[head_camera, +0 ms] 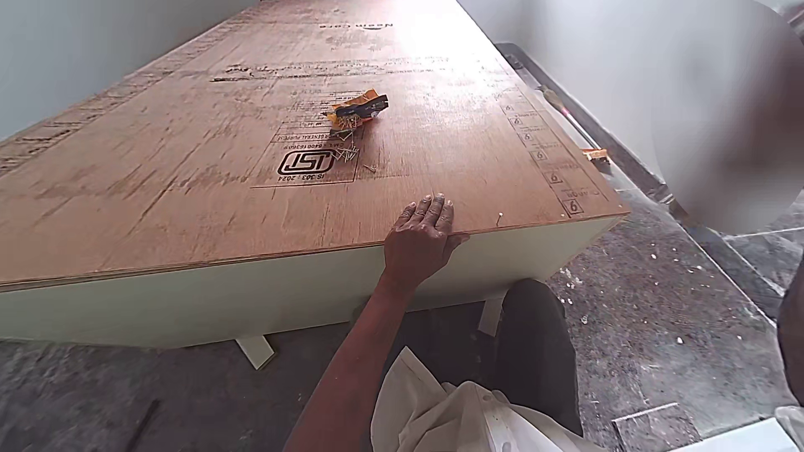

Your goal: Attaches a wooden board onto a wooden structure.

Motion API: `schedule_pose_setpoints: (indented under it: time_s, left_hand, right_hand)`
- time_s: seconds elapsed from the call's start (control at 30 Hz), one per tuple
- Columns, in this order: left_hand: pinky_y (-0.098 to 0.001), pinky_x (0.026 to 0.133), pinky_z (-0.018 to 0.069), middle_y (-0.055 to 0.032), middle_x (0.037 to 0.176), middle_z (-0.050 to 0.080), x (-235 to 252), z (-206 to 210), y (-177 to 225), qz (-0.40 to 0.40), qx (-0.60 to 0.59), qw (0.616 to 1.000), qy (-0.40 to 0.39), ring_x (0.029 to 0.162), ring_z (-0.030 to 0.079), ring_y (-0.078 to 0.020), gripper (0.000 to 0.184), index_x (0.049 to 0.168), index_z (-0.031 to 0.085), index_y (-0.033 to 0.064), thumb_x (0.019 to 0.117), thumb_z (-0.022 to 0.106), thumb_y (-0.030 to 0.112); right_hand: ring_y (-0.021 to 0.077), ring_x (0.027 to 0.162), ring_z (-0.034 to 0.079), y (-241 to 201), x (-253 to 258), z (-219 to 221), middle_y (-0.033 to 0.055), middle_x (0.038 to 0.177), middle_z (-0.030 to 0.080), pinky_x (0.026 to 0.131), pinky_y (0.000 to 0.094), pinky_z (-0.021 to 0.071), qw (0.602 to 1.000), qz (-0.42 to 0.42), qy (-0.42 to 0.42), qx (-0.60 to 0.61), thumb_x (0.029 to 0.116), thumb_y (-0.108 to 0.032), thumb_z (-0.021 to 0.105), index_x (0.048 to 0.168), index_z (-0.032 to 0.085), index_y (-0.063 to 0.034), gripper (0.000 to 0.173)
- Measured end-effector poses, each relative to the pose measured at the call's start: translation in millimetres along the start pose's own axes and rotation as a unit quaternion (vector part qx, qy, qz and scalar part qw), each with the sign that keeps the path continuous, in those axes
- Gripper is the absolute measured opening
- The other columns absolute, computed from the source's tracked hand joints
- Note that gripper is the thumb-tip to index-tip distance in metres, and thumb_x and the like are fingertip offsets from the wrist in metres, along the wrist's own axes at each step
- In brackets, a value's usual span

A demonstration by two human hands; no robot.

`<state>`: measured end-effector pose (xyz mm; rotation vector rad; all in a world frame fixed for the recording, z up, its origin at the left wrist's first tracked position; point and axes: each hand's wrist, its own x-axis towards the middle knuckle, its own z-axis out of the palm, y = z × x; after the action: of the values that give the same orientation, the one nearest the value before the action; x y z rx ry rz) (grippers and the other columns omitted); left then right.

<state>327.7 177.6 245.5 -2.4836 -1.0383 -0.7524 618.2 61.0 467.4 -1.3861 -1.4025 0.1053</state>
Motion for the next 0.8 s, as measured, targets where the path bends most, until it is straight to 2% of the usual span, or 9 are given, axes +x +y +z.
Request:
schedule_pose_setpoints:
  time_s: [0.07,0.17,0.27,0.37,0.47,0.57,0.6,0.67,0.8]
  left_hand:
    - [-0.0514,0.110,0.0481,-0.0136,0.141,0.065,1,0,0,0.002,-0.003,1.000,-0.002,0.132,0.061,-0.0315,0.062,0.132,0.069,0.0080,0.1043,0.042,0.056]
    - [-0.0518,0.109,0.0486,-0.0133,0.141,0.065,0,-1,2,0.003,-0.008,1.000,0.000,0.132,0.061,-0.0314,0.061,0.132,0.069,0.0084,0.1042,0.041,0.056]
    - [-0.0516,0.109,0.0488,-0.0126,0.140,0.065,-1,-1,2,-0.002,-0.010,1.000,0.003,0.132,0.061,-0.0313,0.061,0.131,0.070,0.0090,0.1040,0.041,0.056]
    - [-0.0507,0.109,0.0485,-0.0122,0.141,0.065,2,-1,0,-0.001,-0.002,1.000,0.005,0.132,0.061,-0.0305,0.062,0.132,0.069,0.0095,0.1045,0.040,0.057]
    - [-0.0503,0.110,0.0479,-0.0118,0.141,0.065,0,0,1,-0.004,-0.002,1.000,0.006,0.132,0.061,-0.0307,0.063,0.132,0.069,0.0101,0.1048,0.039,0.058]
    - [-0.0515,0.111,0.0470,-0.0125,0.142,0.064,0,-1,1,-0.007,-0.003,1.000,0.000,0.134,0.060,-0.0314,0.064,0.134,0.068,0.0093,0.1049,0.037,0.058]
    - [-0.0520,0.110,0.0471,-0.0131,0.142,0.064,0,-1,2,-0.007,-0.007,1.000,-0.002,0.134,0.060,-0.0318,0.064,0.134,0.068,0.0087,0.1050,0.038,0.057]
    - [-0.0520,0.110,0.0478,-0.0125,0.142,0.064,-1,-1,3,-0.006,-0.011,1.000,-0.002,0.133,0.060,-0.0311,0.062,0.133,0.069,0.0090,0.1047,0.039,0.056]
    - [-0.0515,0.109,0.0484,-0.0118,0.140,0.066,-1,-1,3,-0.010,-0.007,1.000,0.002,0.132,0.061,-0.0308,0.063,0.131,0.070,0.0097,0.1044,0.039,0.057]
  right_hand:
    - [0.0130,0.052,0.054,9,-34,22,0.0008,0.070,0.053,0.047,0.0337,0.0485,0.972,0.019,-0.138,-0.187,0.0881,-0.014,0.066,0.102,0.055,-0.0075,0.019]
    - [0.0235,0.067,0.060,29,-62,60,0.0065,0.072,0.057,0.060,0.0438,0.0476,0.843,0.095,-0.396,-0.352,0.0931,-0.007,0.067,0.100,0.058,-0.0079,0.012]
    - [0.0171,0.057,0.056,19,-55,48,0.0024,0.067,0.056,0.052,0.0387,0.0459,0.887,0.046,-0.346,-0.301,0.0902,-0.007,0.072,0.098,0.060,-0.0099,0.015]
    - [0.0048,0.049,0.053,-3,-26,17,-0.0062,0.069,0.055,0.043,0.0266,0.0490,0.979,0.000,-0.147,-0.144,0.0861,-0.021,0.069,0.102,0.058,-0.0156,0.021]
    - [0.0035,0.045,0.054,-7,3,8,-0.0104,0.060,0.052,0.041,0.0231,0.0520,1.000,0.010,0.008,0.023,0.0886,-0.018,0.070,0.094,0.056,-0.0211,0.015]
    - [0.0148,0.056,0.057,13,-32,25,0.0034,0.075,0.055,0.051,0.0363,0.0518,0.973,0.021,-0.121,-0.197,0.0912,-0.014,0.064,0.107,0.054,-0.0065,0.020]
    - [0.0253,0.061,0.059,21,-50,39,0.0113,0.076,0.057,0.055,0.0459,0.0492,0.935,0.058,-0.230,-0.262,0.0915,-0.005,0.065,0.107,0.056,-0.0016,0.018]
    - [0.0250,0.067,0.060,38,-65,65,0.0084,0.074,0.058,0.060,0.0450,0.0485,0.849,0.107,-0.388,-0.343,0.0918,-0.004,0.067,0.100,0.057,-0.0065,0.013]
    - [0.0189,0.058,0.057,20,-51,47,0.0046,0.070,0.058,0.053,0.0413,0.0473,0.907,0.049,-0.314,-0.277,0.0904,-0.008,0.072,0.100,0.061,-0.0080,0.015]
